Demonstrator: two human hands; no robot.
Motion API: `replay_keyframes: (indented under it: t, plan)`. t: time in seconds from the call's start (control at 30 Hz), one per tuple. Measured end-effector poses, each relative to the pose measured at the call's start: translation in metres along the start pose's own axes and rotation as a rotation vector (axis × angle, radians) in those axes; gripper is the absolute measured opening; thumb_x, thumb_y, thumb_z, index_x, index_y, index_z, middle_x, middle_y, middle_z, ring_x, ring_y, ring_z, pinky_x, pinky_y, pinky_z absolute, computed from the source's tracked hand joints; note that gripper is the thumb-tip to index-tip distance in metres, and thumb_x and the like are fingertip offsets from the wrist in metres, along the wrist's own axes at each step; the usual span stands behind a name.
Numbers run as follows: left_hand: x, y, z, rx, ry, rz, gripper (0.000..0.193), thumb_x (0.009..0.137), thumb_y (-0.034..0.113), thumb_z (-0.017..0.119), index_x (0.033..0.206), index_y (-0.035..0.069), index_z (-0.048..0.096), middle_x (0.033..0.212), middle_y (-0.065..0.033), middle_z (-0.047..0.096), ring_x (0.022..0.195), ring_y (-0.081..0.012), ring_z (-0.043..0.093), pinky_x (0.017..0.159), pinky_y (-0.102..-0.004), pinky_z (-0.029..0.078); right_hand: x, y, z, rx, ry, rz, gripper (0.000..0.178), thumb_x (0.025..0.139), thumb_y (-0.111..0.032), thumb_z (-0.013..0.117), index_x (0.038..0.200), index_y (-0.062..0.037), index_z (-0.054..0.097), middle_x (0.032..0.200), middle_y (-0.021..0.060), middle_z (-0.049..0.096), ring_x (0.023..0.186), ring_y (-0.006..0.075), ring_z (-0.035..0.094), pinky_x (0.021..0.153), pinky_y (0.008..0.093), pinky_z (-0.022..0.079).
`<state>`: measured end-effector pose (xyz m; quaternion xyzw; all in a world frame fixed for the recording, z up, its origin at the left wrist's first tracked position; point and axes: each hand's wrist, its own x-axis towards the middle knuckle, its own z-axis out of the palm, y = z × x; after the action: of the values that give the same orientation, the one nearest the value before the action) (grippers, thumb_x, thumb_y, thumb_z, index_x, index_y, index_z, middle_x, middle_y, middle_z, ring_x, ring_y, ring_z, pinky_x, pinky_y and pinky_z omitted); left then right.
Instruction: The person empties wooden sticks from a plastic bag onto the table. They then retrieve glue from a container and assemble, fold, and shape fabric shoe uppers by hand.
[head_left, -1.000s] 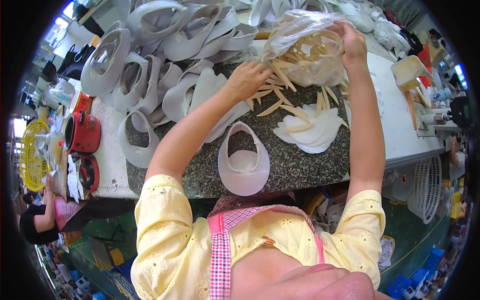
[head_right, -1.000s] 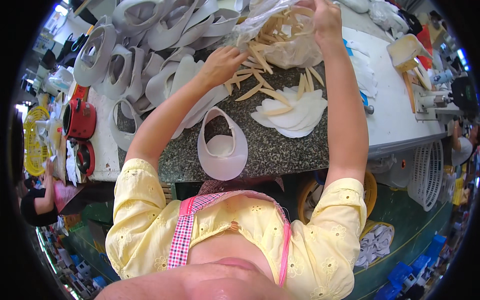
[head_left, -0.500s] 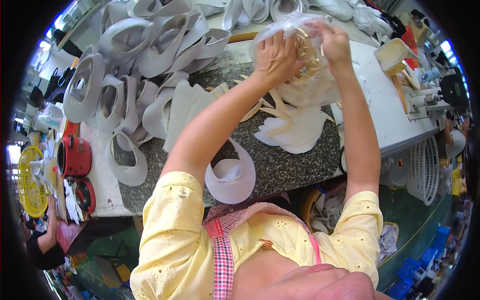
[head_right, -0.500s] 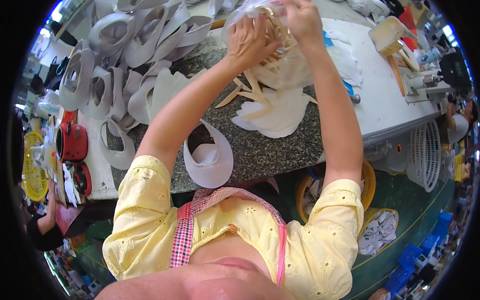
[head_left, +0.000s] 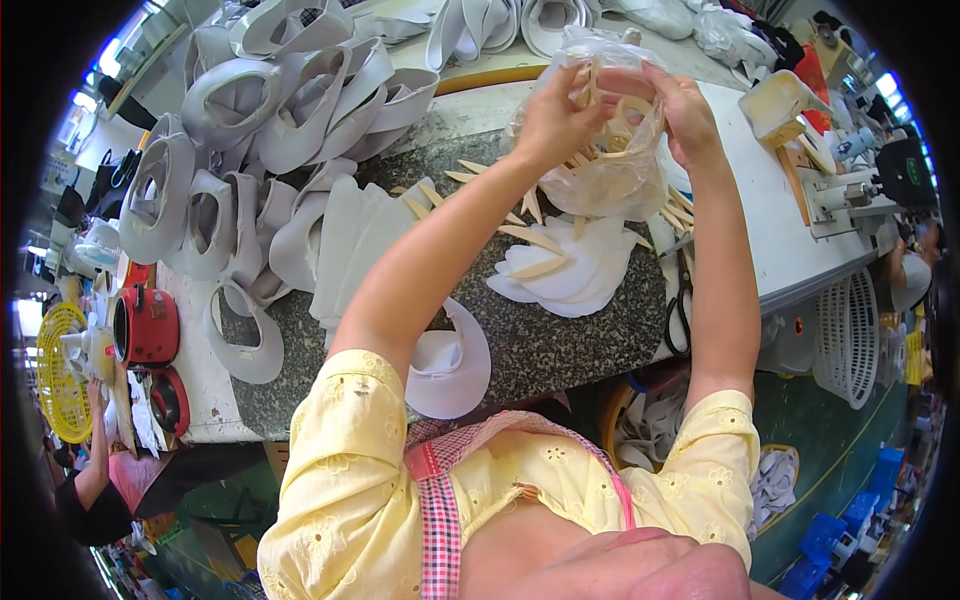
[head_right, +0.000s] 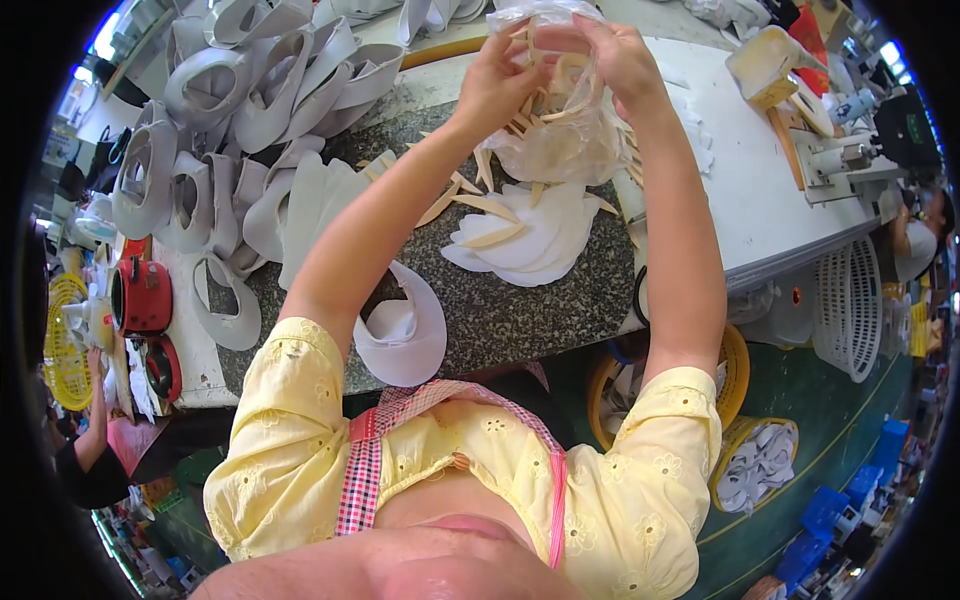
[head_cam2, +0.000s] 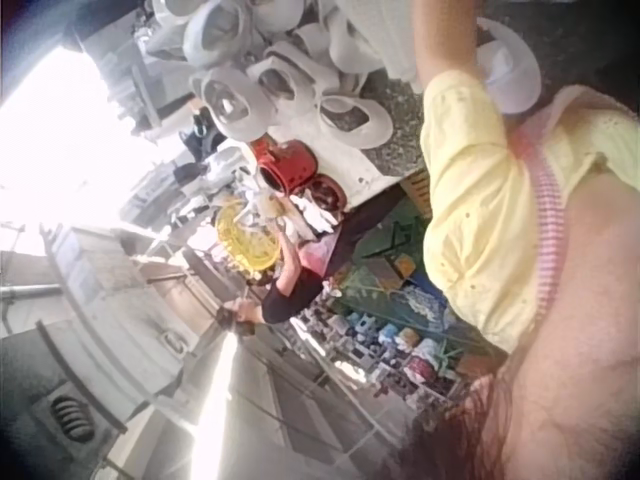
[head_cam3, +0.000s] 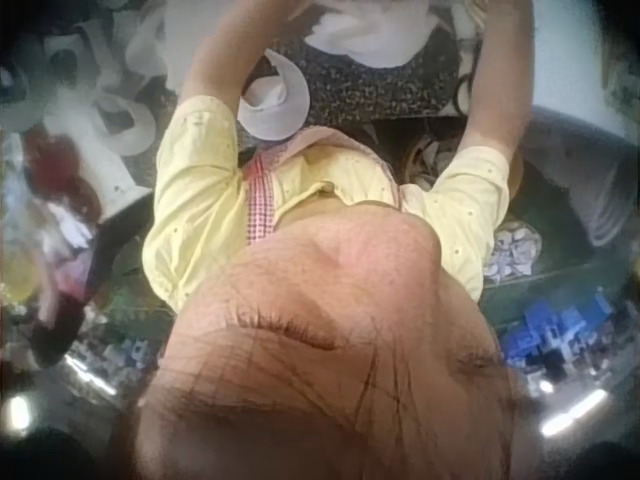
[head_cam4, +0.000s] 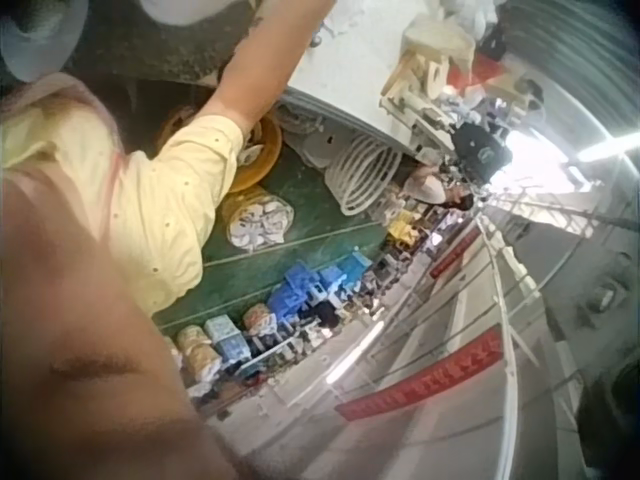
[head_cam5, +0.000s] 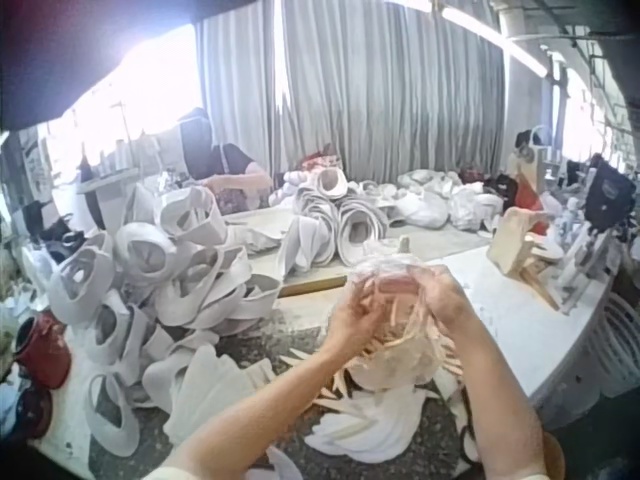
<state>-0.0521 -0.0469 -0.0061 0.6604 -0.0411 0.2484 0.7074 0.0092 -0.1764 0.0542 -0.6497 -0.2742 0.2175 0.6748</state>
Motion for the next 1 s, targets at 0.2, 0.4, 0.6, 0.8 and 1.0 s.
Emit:
replay_keyframes:
  t: [0.2, 0.4, 0.6, 0.8, 1.0]
  plan:
    - [0.003, 0.009, -0.034, 0.477, -0.142, 0.14, 0.019, 0.075, 0.008, 0.057, 0.093, 0.004, 0.061, 0.095, -0.0106, 0.058, 0.069, -0.0109, 0.056, 0.059, -0.0247, 0.045, 0.001, 0.006, -0.028, 0.14, 0.234, -0.113, 0.041, 0.092, -0.024, 0.03, 0.102, 0.0089, 0.053, 0.099, 0.0191, 0.059, 0.089, 0.0243, 0.059, 0.077, 0.0317, 0.047]
    - [-0.005, 0.013, -0.016, 0.203, -0.071, 0.109, 0.046, 0.072, 0.019, 0.066, 0.112, 0.004, 0.049, 0.105, -0.0151, 0.057, 0.087, -0.0135, 0.057, 0.066, -0.0267, 0.046, -0.012, -0.005, 0.041, 0.067, 0.123, -0.157, 0.038, 0.09, -0.022, 0.035, 0.095, 0.0074, 0.058, 0.094, 0.0181, 0.06, 0.08, 0.0233, 0.061, 0.076, 0.0319, 0.046]
    - [-0.017, 0.021, -0.023, 0.144, 0.018, 0.006, 0.033, 0.069, 0.015, 0.069, 0.097, 0.0, 0.058, 0.078, -0.0088, 0.064, 0.066, -0.009, 0.058, 0.056, -0.0209, 0.045, -0.015, -0.001, 0.037, 0.312, 0.316, -0.123, 0.031, 0.087, -0.017, 0.039, 0.087, 0.0059, 0.059, 0.089, 0.0153, 0.061, 0.078, 0.0222, 0.061, 0.073, 0.0281, 0.048]
    - [-0.011, 0.028, -0.01, -0.045, 0.278, 0.027, 0.023, 0.073, 0.017, 0.067, 0.087, 0.0, 0.062, 0.065, -0.0043, 0.062, 0.057, -0.006, 0.054, 0.053, -0.0205, 0.043, -0.013, 0.011, 0.053, 0.149, 0.161, -0.17, 0.022, 0.084, -0.013, 0.046, 0.085, 0.0057, 0.058, 0.083, 0.0142, 0.062, 0.078, 0.0196, 0.061, 0.071, 0.0291, 0.049]
    - [-0.015, 0.029, -0.013, 0.039, 0.155, 0.058, 0.012, 0.075, 0.009, 0.063, 0.082, 0.0, 0.06, 0.064, -0.0019, 0.06, 0.055, -0.0027, 0.05, 0.05, -0.019, 0.041, -0.012, 0.01, 0.039, 0.093, 0.351, -0.246, 0.016, 0.08, -0.009, 0.05, 0.08, 0.0043, 0.059, 0.072, 0.012, 0.061, 0.062, 0.0174, 0.059, 0.058, 0.0274, 0.048]
